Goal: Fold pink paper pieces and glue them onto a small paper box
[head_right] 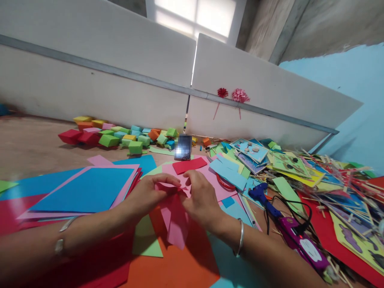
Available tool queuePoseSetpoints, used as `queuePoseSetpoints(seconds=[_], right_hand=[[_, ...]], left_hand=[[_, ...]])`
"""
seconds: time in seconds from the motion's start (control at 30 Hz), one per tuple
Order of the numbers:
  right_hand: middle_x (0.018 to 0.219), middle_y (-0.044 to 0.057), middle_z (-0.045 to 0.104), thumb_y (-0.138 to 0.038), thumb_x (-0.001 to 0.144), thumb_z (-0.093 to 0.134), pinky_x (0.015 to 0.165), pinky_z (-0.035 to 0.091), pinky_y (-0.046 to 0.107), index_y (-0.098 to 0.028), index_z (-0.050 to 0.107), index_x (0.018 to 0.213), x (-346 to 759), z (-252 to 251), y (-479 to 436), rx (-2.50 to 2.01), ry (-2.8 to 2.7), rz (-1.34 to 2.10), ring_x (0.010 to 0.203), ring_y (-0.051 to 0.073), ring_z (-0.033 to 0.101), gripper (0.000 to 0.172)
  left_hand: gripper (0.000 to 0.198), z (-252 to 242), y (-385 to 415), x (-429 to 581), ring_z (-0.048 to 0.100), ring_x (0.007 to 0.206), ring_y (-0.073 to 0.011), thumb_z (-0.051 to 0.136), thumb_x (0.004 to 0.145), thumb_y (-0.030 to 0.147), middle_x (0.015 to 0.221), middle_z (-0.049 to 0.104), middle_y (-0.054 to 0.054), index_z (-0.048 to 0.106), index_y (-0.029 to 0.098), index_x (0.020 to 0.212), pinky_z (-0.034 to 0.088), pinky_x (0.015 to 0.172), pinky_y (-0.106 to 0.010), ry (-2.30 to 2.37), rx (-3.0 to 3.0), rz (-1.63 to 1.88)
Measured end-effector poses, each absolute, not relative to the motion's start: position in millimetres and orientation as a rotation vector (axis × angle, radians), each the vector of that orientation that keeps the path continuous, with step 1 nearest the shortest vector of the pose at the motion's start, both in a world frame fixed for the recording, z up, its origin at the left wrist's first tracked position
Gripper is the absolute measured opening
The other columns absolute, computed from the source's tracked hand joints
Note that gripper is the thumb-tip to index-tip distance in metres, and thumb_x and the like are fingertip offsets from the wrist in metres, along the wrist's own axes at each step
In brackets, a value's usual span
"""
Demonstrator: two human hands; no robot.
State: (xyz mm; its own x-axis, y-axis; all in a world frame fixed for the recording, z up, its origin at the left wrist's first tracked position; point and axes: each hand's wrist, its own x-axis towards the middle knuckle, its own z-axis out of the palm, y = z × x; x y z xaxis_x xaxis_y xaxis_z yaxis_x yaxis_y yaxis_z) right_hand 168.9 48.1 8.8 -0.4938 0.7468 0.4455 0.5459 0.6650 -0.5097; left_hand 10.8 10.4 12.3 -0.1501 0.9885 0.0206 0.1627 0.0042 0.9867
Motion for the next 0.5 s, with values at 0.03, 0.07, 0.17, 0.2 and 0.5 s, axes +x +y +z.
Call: queuePoseSetpoints(seconds=[0.03,0.07,0.17,0.2,0.5], right_hand=[[0.085,0.004,0.062,-0.011,0.073,0.061,0.064,0.042,0.026,-0.019,0.059,0.093,169,10,49,-0.977,-2.236,0.384,0.072,0.015,0.055,0.022],[0.084,0.004,0.062,-0.011,0.073,0.061,0.063,0.041,0.026,-0.018,0.061,0.087,168,11,50,-0.967,-2.246,0.389,0.072,0.015,0.054,0.016],[0.074,0.001,0.064,-0.008,0.073,0.058,0.060,0.038,0.024,-0.018,0.065,0.077,168,12,54,-0.966,-2.248,0.485,0.067,0.013,0.054,0.013],[0.071,0.000,0.064,-0.008,0.073,0.057,0.058,0.037,0.023,-0.018,0.065,0.075,168,12,56,-0.971,-2.234,0.513,0.065,0.012,0.053,0.012],[0.074,-0.001,0.068,-0.008,0.067,0.054,0.062,0.042,0.023,-0.019,0.069,0.079,170,6,69,-1.007,-2.101,0.537,0.066,0.013,0.057,0.022]], left_hand=[[0.018,13,10,11,0.062,0.069,-0.0202,0.061,0.058,0.024,0.076,0.071,-0.005,0.072,0.017,0.071,0.045,0.059,-0.027,1.421,1.275,1.251],[0.018,13,10,11,0.062,0.072,-0.0207,0.062,0.059,0.026,0.077,0.070,-0.005,0.071,0.017,0.072,0.046,0.062,-0.028,1.394,1.306,1.256],[0.023,10,11,12,0.063,0.083,-0.0224,0.061,0.055,0.020,0.083,0.069,-0.004,0.066,0.018,0.078,0.048,0.072,-0.030,1.360,1.374,1.319],[0.028,8,11,12,0.063,0.084,-0.0228,0.061,0.054,0.019,0.085,0.068,-0.004,0.064,0.018,0.082,0.049,0.072,-0.031,1.365,1.349,1.337],[0.022,0,13,13,0.064,0.075,-0.0237,0.063,0.061,0.026,0.082,0.073,-0.006,0.068,0.019,0.082,0.048,0.064,-0.031,1.292,1.331,1.169]])
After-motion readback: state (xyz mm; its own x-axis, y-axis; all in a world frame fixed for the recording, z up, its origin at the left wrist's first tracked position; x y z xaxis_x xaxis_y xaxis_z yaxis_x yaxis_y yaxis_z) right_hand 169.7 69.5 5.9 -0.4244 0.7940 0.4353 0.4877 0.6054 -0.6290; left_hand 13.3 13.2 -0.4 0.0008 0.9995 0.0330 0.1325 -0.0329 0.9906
